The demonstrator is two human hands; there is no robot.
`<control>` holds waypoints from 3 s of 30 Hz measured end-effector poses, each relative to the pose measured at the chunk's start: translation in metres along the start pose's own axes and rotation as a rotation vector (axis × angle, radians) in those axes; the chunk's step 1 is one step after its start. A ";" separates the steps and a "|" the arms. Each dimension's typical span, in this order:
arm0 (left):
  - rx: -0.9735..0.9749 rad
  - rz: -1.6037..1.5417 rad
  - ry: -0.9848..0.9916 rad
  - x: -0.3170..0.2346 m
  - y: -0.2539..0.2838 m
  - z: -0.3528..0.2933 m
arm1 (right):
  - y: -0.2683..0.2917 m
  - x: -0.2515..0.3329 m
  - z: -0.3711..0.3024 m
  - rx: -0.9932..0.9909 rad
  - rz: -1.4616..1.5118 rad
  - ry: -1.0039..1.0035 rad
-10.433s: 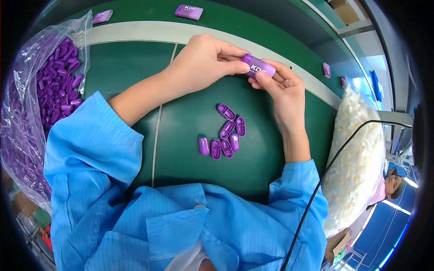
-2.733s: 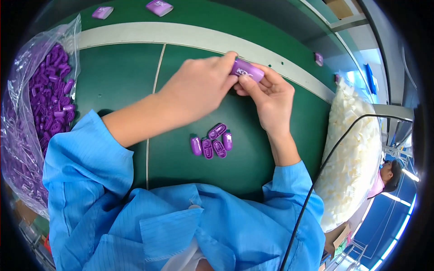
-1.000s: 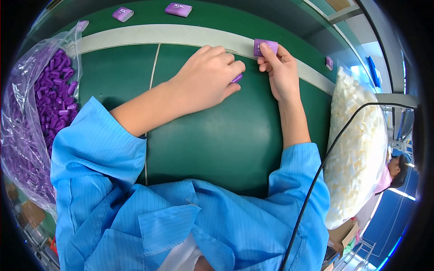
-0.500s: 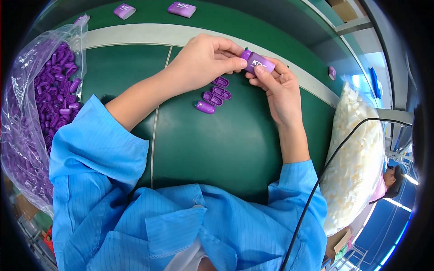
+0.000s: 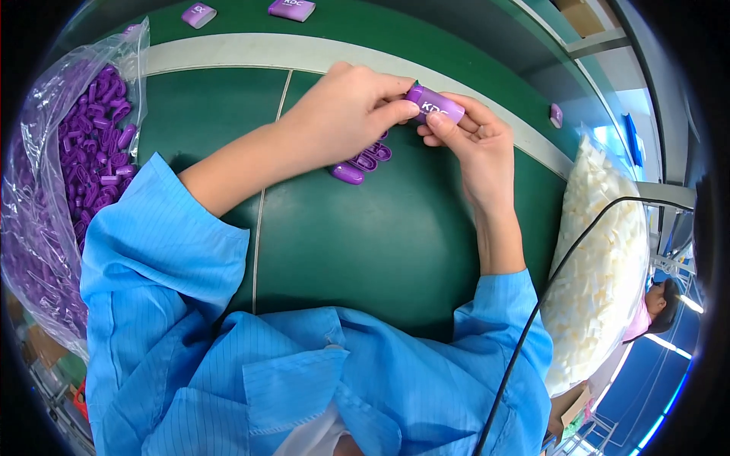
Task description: The person assembles plastic casings by taking parts from a bag, fitting small internal components into outer cases by hand, and placing the assembled items onto an upper ledge.
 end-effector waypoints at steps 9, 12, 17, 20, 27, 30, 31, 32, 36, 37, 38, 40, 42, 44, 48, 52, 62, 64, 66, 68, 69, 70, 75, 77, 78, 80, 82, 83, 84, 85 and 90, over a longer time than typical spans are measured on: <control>-0.155 0.206 -0.147 -0.009 -0.010 -0.012 | -0.005 0.003 -0.003 -0.017 -0.050 0.067; -0.128 0.172 -0.122 -0.010 -0.011 -0.013 | -0.003 0.002 -0.001 0.010 0.002 0.071; -0.115 0.220 -0.149 -0.011 -0.005 -0.009 | -0.005 0.001 -0.001 0.002 0.061 -0.075; 0.051 0.024 -0.036 -0.008 0.002 -0.004 | 0.004 0.003 0.004 0.070 0.076 -0.139; 0.099 -0.084 -0.034 -0.008 0.002 -0.002 | 0.003 0.004 0.003 0.094 0.134 -0.159; 0.064 0.075 -0.052 -0.013 0.000 -0.007 | -0.001 0.003 0.002 0.064 0.135 -0.131; 0.047 0.174 -0.053 -0.014 -0.003 -0.010 | -0.003 0.002 0.000 0.065 0.135 -0.133; 0.047 0.173 -0.051 -0.016 -0.007 -0.015 | -0.005 0.003 -0.002 0.027 0.123 -0.108; -0.131 0.412 -0.167 -0.020 -0.015 -0.028 | -0.019 0.006 -0.013 -0.082 0.049 0.024; -0.133 0.486 -0.204 -0.022 -0.016 -0.028 | -0.020 0.007 -0.016 -0.092 0.047 0.022; -0.127 0.481 -0.210 -0.023 -0.018 -0.028 | -0.020 0.009 -0.018 -0.118 0.001 0.104; -0.153 0.465 -0.227 -0.025 -0.016 -0.026 | -0.020 0.010 -0.020 -0.132 -0.004 0.217; -0.151 0.424 -0.241 -0.024 -0.011 -0.020 | -0.014 0.004 -0.013 -0.117 0.037 0.188; -0.232 0.378 -0.305 -0.016 -0.008 -0.015 | -0.010 -0.002 -0.007 -0.093 0.081 0.170; -0.126 -0.048 -0.063 0.009 0.001 0.005 | -0.007 -0.017 0.005 -0.123 -0.167 0.340; -0.099 -0.036 0.033 0.019 0.003 0.016 | -0.001 -0.030 0.020 -0.103 -0.292 0.430; -0.416 0.325 -0.035 0.044 0.048 0.063 | 0.187 -0.036 0.125 -0.851 -1.361 0.074; -0.430 0.341 -0.016 0.055 0.052 0.062 | 0.185 -0.026 0.136 -0.743 -1.372 0.052; -0.582 0.125 -0.646 0.063 0.057 0.057 | 0.181 -0.022 0.146 -0.617 -1.363 0.054; -0.542 0.415 -0.549 0.054 0.051 0.050 | 0.174 -0.018 0.143 -0.544 -1.334 0.042; -0.495 0.702 -0.447 0.047 0.047 0.044 | 0.168 -0.015 0.140 -0.476 -1.301 0.033; -0.356 0.693 -0.400 0.031 0.040 0.034 | 0.160 -0.008 0.131 -0.481 -1.305 0.031; 0.116 0.512 -0.248 -0.011 0.031 -0.020 | 0.080 0.003 0.056 -0.243 -0.285 0.019; 0.188 0.447 -0.171 -0.003 0.030 -0.023 | 0.048 -0.003 0.034 -0.109 -0.052 -0.064; 0.174 0.420 -0.204 0.002 0.029 -0.023 | 0.034 -0.006 0.026 -0.026 0.044 -0.102; 0.169 0.418 -0.200 0.003 0.027 -0.020 | 0.008 -0.007 0.013 0.082 0.115 -0.132; 0.162 0.417 -0.192 0.007 0.024 -0.016 | -0.003 -0.007 0.006 0.125 0.129 -0.149; 0.132 0.377 -0.206 0.009 0.023 -0.013 | -0.005 -0.010 0.005 0.134 0.111 -0.140; 0.101 0.337 -0.218 0.010 0.022 -0.012 | -0.006 -0.011 0.004 0.145 0.093 -0.132; 0.100 0.336 -0.216 0.009 0.022 -0.009 | -0.005 -0.012 0.004 0.147 0.092 -0.134; 0.023 -0.379 0.230 0.021 0.015 -0.003 | -0.012 -0.012 0.000 0.070 0.147 -0.188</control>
Point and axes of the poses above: each hand's wrist, its own z-axis towards the middle knuckle, its own y-axis out of the back of the hand, x = y × z, the point moved 2 cm from there along z, towards the middle knuckle, and after that the axes turned 7 degrees about -x, right-handed, at the moved point
